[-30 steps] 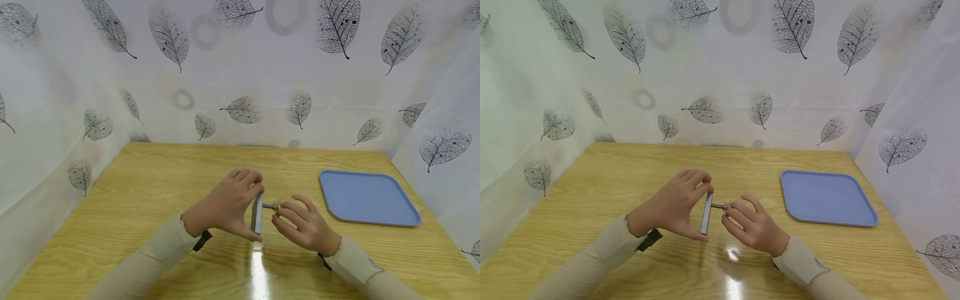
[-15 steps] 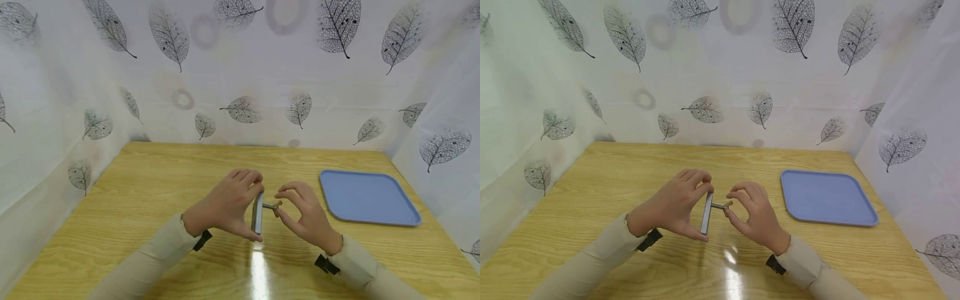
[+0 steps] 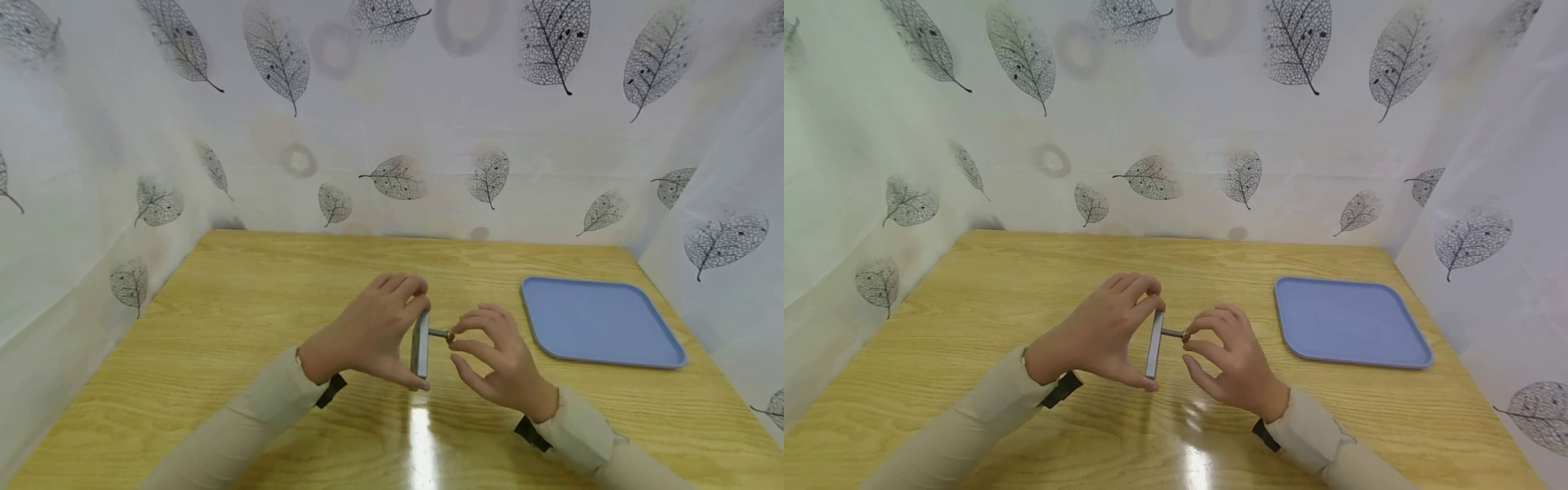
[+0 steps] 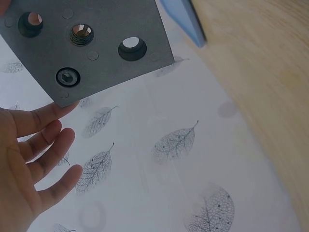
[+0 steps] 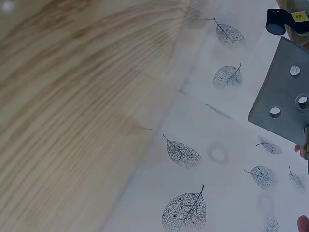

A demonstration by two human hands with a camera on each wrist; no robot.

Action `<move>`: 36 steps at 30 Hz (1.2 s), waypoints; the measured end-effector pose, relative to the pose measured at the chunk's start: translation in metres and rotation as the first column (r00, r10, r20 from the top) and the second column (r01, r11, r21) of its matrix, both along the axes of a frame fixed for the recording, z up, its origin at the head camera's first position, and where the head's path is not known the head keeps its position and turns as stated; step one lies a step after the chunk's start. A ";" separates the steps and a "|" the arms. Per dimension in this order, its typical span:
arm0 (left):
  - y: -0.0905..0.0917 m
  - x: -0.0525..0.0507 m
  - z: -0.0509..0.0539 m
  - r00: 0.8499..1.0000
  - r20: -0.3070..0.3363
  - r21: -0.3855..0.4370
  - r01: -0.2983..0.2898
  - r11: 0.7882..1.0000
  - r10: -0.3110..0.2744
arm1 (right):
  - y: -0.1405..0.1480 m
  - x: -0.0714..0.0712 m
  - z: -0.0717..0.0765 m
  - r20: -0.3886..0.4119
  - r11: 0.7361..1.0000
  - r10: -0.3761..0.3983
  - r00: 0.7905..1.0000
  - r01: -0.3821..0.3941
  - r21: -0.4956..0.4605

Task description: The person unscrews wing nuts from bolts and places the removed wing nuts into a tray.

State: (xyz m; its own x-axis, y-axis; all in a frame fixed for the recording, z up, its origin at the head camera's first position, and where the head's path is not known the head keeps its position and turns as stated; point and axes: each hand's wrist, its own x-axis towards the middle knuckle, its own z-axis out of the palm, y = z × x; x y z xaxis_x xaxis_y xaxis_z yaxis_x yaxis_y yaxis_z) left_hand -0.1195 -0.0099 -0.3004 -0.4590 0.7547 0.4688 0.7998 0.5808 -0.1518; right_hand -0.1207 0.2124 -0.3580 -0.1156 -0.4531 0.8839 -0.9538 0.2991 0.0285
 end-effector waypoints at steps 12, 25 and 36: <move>0.001 0.001 0.001 1.000 -0.008 -0.022 -0.003 1.000 0.003 | 0.012 0.000 0.000 0.555 0.985 -0.129 0.822 0.041 0.169; 0.000 0.001 0.001 1.000 -0.002 -0.020 -0.007 1.000 0.007 | 0.003 0.002 0.003 0.218 0.995 0.103 0.971 -0.098 -0.035; -0.001 0.000 0.000 1.000 0.000 -0.017 -0.009 1.000 0.009 | 0.004 0.002 0.000 0.194 0.999 0.044 0.980 -0.046 0.005</move>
